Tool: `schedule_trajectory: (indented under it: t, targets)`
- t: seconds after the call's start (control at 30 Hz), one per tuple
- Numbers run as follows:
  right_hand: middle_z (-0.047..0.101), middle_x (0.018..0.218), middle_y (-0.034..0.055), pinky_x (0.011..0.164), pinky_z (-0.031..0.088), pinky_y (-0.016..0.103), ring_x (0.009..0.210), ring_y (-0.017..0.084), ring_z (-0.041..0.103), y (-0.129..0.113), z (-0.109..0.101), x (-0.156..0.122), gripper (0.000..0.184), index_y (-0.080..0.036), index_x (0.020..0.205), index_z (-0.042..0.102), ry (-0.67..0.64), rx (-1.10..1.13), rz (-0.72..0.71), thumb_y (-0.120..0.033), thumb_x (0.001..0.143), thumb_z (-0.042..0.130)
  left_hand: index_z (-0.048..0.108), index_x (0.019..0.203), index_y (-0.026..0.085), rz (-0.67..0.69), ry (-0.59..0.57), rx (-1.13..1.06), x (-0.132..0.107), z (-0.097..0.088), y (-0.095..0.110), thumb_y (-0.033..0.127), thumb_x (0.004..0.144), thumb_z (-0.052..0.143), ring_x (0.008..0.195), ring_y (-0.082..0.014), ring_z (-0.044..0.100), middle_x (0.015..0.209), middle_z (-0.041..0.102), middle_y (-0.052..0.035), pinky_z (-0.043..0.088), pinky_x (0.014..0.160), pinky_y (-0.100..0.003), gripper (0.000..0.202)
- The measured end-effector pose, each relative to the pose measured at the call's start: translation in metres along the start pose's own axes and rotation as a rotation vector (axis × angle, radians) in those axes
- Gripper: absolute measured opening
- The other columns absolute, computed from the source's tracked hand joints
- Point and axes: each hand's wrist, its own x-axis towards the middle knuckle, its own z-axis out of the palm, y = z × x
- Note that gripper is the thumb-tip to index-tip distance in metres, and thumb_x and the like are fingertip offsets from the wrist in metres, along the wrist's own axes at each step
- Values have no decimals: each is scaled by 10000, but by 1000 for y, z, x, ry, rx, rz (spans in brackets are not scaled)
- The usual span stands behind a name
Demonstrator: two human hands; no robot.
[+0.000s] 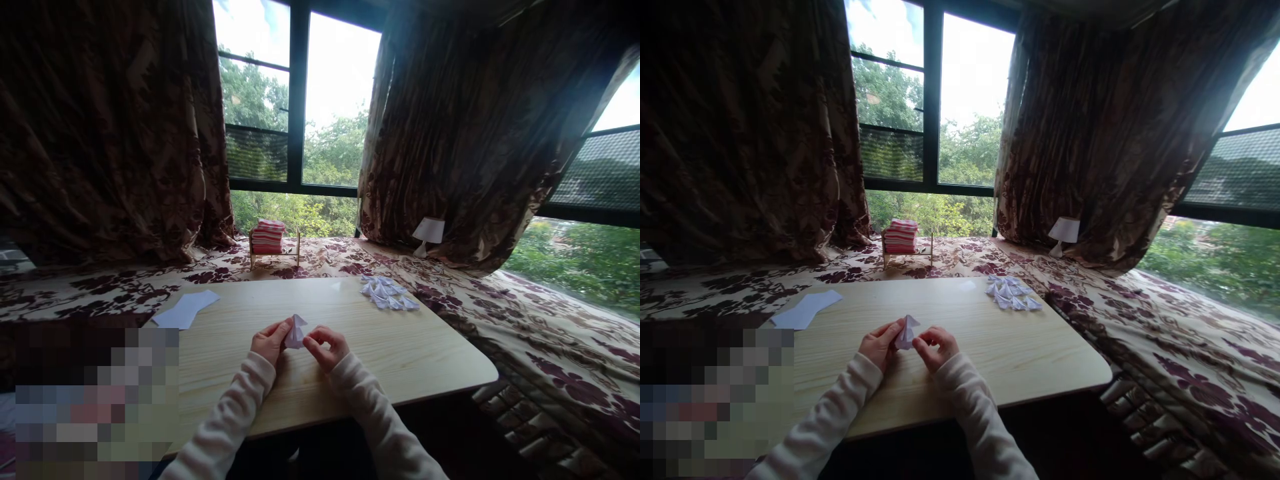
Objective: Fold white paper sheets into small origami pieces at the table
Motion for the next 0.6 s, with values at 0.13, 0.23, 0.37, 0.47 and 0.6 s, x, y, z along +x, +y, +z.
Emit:
schedule_trajectory:
  t: [0.13,0.23,0.37,0.47,0.6]
  targets:
    - [493,521,-22,533,356,234,527,103,421,1,-1,0,196,-162,558,574,-26,67,76,-310,685,569,684,690,111,-16,-30,34,0,1,-1,312,465,765,500,-120,560,567,650,-23,484,497,-249,312]
    - [502,520,-20,515,362,226,517,99,435,3,-4,3,245,-154,588,574,-16,131,149,-366,704,536,680,698,109,-15,-34,65,-1,1,0,361,506,735,524,-128,575,594,648,-33,488,502,-250,322]
    - [483,482,-28,410,311,204,416,69,384,11,-12,5,284,-147,601,558,53,177,276,-414,692,523,676,765,102,8,-40,109,-5,0,4,378,558,701,514,-109,578,601,633,-28,486,518,-227,346]
    - [446,429,-51,317,216,188,311,45,301,20,-36,2,322,-152,620,543,86,174,397,-463,688,496,671,780,87,27,-47,149,-7,-1,5,378,549,706,492,-102,572,590,624,-25,483,509,-220,373]
    - [383,375,-79,289,183,181,287,59,320,31,-110,-3,351,-168,636,516,143,83,521,-519,627,516,671,772,89,43,-55,191,-6,0,3,378,528,715,467,-93,559,571,615,-11,472,485,-210,381]
